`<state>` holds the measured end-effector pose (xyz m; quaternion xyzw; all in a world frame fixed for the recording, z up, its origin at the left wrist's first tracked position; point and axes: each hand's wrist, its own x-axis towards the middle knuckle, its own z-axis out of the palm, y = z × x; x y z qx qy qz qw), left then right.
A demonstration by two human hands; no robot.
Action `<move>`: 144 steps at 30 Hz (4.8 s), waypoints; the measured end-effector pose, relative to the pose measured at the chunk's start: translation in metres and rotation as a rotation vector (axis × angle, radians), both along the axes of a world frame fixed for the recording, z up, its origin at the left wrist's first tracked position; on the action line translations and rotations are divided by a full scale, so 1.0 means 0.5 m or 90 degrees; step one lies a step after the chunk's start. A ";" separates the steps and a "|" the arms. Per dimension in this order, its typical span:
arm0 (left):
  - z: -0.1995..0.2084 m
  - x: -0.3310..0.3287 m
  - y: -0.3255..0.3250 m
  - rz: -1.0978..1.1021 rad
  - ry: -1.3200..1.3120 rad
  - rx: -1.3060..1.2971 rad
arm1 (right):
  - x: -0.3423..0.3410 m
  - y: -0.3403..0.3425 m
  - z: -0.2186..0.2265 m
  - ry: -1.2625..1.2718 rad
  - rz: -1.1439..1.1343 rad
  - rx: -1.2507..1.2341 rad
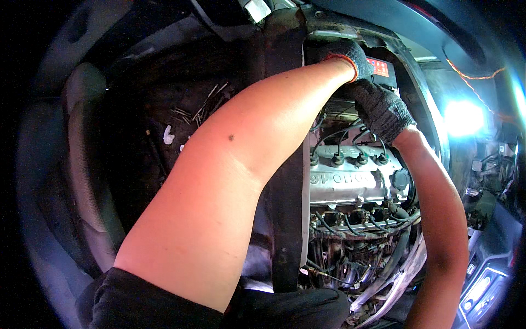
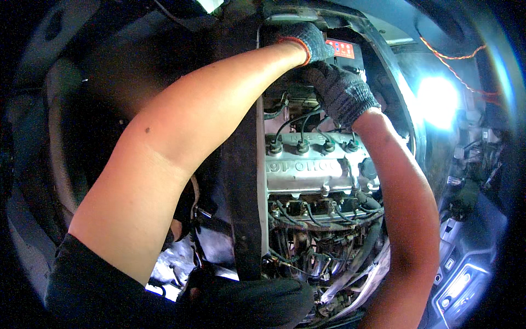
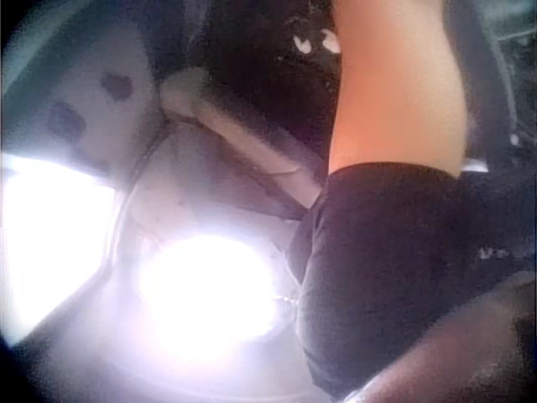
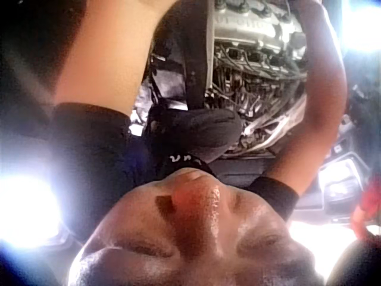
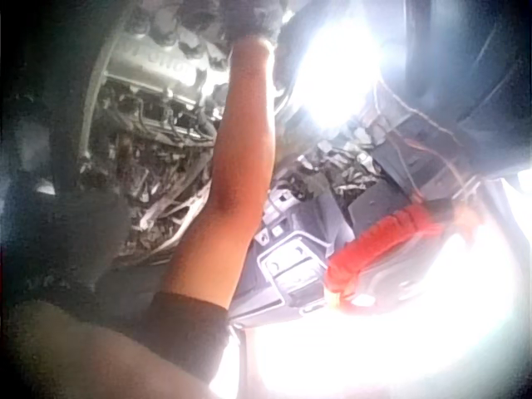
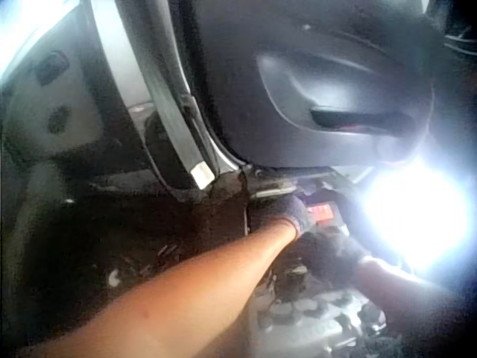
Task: The person works on a car engine located in the trunk, using a wrench to tighten bolts on the battery terminals. They adjust the battery position and use a flashlight to illuminate the workspace.
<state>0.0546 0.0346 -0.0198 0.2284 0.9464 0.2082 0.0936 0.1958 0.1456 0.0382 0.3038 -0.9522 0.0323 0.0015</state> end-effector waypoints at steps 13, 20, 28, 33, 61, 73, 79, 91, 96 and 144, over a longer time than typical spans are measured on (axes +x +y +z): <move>-0.020 0.000 -0.002 0.010 0.002 0.011 | -0.003 -0.007 0.001 -0.034 -0.045 -0.015; 0.002 0.002 -0.014 0.014 0.001 0.024 | -0.007 -0.011 0.004 0.003 -0.015 -0.011; -0.009 -0.004 -0.010 -0.004 0.014 0.026 | -0.008 -0.009 0.012 -0.073 -0.079 0.008; 0.001 0.003 -0.008 0.007 -0.025 0.033 | -0.005 -0.005 0.001 -0.064 -0.048 -0.018; 0.018 0.007 -0.026 -0.016 -0.023 0.021 | -0.010 -0.016 0.013 -0.087 -0.071 -0.068; 0.001 0.007 -0.013 0.024 -0.021 0.033 | 0.003 -0.008 -0.003 -0.054 -0.067 -0.064; -0.011 0.002 -0.007 -0.014 0.012 0.004 | 0.002 -0.015 -0.004 -0.054 -0.081 -0.071; 0.006 0.003 -0.010 0.008 -0.001 -0.008 | -0.004 -0.012 0.004 -0.081 -0.035 -0.080; 0.017 0.009 -0.016 -0.013 -0.007 -0.021 | 0.006 -0.027 0.024 -0.093 -0.088 0.005; 0.020 0.024 -0.015 0.023 -0.024 0.060 | 0.004 -0.021 -0.011 -0.046 -0.086 0.002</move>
